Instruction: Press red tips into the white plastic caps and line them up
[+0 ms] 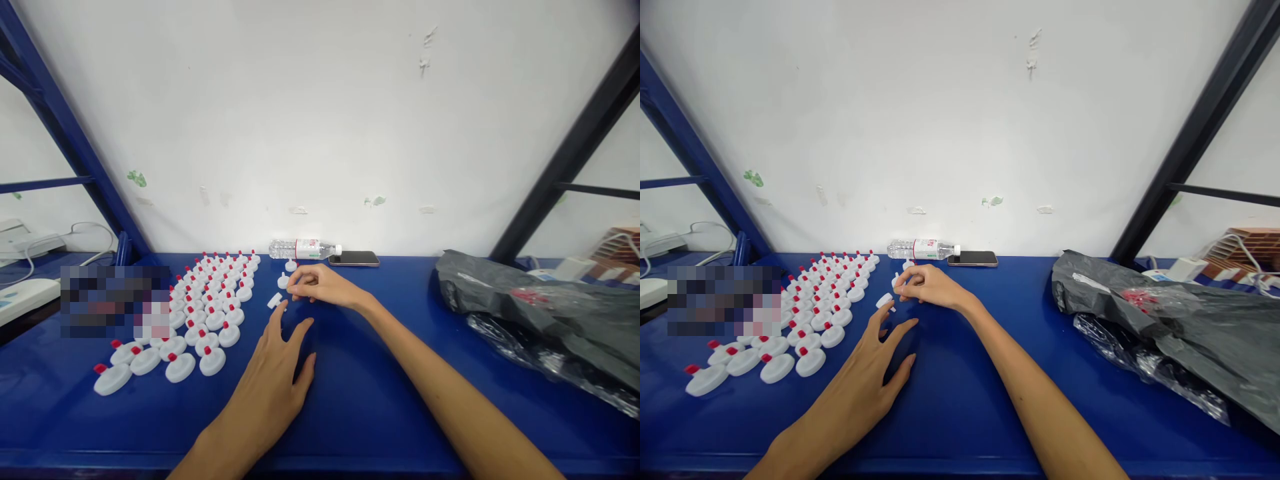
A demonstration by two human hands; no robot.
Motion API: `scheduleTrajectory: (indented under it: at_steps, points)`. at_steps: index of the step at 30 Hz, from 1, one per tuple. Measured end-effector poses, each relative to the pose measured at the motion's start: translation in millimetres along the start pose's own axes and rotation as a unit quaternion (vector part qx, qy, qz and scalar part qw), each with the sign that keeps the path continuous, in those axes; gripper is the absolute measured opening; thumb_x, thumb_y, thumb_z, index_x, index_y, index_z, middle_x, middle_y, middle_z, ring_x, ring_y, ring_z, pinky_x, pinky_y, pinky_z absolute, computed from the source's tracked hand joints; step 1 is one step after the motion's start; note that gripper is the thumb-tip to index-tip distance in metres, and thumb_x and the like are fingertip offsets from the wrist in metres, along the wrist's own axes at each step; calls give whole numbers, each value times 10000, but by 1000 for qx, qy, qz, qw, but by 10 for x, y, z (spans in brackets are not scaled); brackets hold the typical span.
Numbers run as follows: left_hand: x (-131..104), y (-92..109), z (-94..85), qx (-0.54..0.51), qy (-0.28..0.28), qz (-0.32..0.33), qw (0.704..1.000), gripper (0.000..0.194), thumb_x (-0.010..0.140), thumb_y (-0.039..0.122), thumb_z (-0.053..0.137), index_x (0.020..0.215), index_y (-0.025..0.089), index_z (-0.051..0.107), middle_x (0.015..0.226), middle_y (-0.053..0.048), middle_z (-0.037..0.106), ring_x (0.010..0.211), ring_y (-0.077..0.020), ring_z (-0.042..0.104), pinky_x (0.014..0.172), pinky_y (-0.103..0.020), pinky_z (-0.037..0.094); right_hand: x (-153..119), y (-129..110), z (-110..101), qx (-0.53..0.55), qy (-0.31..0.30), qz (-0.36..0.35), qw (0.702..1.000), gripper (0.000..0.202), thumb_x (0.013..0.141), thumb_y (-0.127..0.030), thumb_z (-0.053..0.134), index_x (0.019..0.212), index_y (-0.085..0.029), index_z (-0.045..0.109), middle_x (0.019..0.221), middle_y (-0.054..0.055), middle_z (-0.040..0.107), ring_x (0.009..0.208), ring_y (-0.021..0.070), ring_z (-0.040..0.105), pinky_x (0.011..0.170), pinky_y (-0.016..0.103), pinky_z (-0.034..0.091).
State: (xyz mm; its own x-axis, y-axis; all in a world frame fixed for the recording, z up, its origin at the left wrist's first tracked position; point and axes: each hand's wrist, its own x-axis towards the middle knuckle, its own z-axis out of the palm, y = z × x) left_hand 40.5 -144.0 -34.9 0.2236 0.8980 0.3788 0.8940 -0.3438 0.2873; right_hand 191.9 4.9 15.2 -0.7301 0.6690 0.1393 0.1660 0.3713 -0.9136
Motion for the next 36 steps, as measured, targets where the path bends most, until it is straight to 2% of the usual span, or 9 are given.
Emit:
scheduleTrajectory:
  at_steps: [4,7,12,18,20,23,27,31,36]
  points:
    - [36,-9,-24,47,57,-14,997,403,962,264,489,1355,215,562,1533,-203,286,1444,-407,345,1085,-600,438,33,-14,81,18,75,-44,996,253,867,-442,686,949,-203,667,865,49,722,824,171,661,650,252,489]
    - [55,-39,-33,88,92,-39,991,392,945,252,509,1326,195,580,1549,-210,263,1474,-451,257,1071,-642,423,59,-16,179,41,69,-43,996,264,863,-451,699,955,-206,663,859,49,723,880,190,690,677,255,510]
    - [31,-90,16,91,73,-30,993,390,961,241,474,1330,182,583,1537,-219,314,1458,-438,310,1063,-627,437,79,27,277,44,12,-30,999,191,882,-381,687,946,-203,661,841,38,717,866,187,706,695,256,529]
    - [32,-58,-7,42,40,-4,998,346,975,242,451,1283,207,605,1429,-183,446,1317,-338,508,1046,-559,487,80,62,279,17,13,-43,999,191,893,-391,679,954,-210,667,857,31,732,785,156,690,740,265,522]
    - [50,-43,-34,44,61,-7,997,346,963,235,470,1282,208,602,1411,-180,446,1318,-346,494,1047,-568,484,71,42,275,30,1,-30,999,233,893,-432,676,956,-209,656,841,31,726,755,158,695,675,253,519]
    - [67,-35,-49,65,105,-24,992,408,938,220,510,1343,216,553,1482,-186,360,1417,-402,367,1075,-613,440,63,14,270,35,1,-17,999,312,879,-507,677,972,-210,652,837,36,716,715,164,691,569,236,497]
    - [47,-55,3,79,91,-32,992,391,940,231,512,1327,201,554,1583,-193,243,1492,-460,212,1073,-651,421,79,27,273,7,54,-35,998,289,884,-497,671,966,-220,659,824,35,715,819,184,697,625,244,509]
    - [36,-70,32,83,59,-20,995,322,964,240,465,1241,163,611,1539,-224,314,1472,-433,287,1081,-625,427,90,66,303,-2,49,-44,998,224,897,-436,667,958,-221,659,818,26,725,833,180,697,741,278,524]
    - [56,-74,-6,70,73,9,995,332,971,224,443,1261,169,598,1480,-212,382,1418,-368,384,1084,-580,448,72,48,328,-4,20,-43,999,209,895,-416,674,950,-215,662,830,28,739,810,176,703,717,266,509]
